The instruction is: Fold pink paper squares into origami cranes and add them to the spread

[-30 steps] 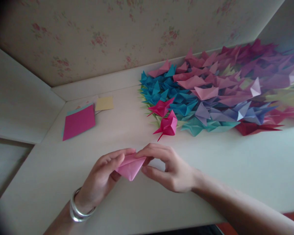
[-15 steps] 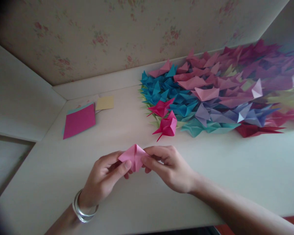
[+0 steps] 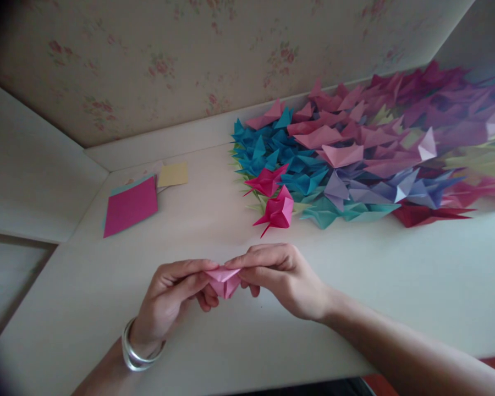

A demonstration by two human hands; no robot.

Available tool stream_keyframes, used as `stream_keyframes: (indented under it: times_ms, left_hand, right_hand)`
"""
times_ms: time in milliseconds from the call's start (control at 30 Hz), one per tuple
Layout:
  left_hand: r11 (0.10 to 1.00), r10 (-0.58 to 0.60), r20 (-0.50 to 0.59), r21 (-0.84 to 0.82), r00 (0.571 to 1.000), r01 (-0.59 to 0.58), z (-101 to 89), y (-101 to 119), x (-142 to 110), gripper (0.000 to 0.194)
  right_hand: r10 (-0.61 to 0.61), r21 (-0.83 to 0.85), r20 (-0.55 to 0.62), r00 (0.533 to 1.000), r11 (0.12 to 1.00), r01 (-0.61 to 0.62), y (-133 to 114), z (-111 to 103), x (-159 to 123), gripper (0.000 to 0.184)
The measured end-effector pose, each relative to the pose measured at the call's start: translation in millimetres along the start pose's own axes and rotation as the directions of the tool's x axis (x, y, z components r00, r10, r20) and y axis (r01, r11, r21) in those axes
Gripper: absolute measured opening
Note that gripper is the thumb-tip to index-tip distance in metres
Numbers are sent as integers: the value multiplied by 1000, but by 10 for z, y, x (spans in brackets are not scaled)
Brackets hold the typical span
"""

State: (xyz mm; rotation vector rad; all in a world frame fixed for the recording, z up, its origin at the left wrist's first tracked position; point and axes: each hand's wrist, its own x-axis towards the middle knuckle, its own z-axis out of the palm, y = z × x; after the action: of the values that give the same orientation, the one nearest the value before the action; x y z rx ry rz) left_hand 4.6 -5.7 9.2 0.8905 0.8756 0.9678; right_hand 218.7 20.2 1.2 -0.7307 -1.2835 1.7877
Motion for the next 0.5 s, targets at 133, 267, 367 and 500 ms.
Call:
stream_keyframes:
  times_ms: [133, 267, 367, 500]
  left_hand:
    - [989, -50, -4, -136, 999, 49, 31, 2, 15, 11]
    - [960, -107, 45, -255, 993, 115, 70, 18, 21, 11]
    - [936, -117, 86, -325, 989, 138, 81, 4, 22, 13]
    - [955, -70, 37, -287, 997, 78, 59, -18, 7, 16]
  right_hand:
    - [-21, 72, 41, 999, 997, 18, 6, -25, 4, 16]
    - [-40, 96, 79, 996, 995, 32, 26, -67, -7, 15]
    - [-24, 160, 107, 994, 987, 7, 44, -76, -11, 13]
    - [-5, 87, 77, 997, 996, -2, 23, -21, -7, 19]
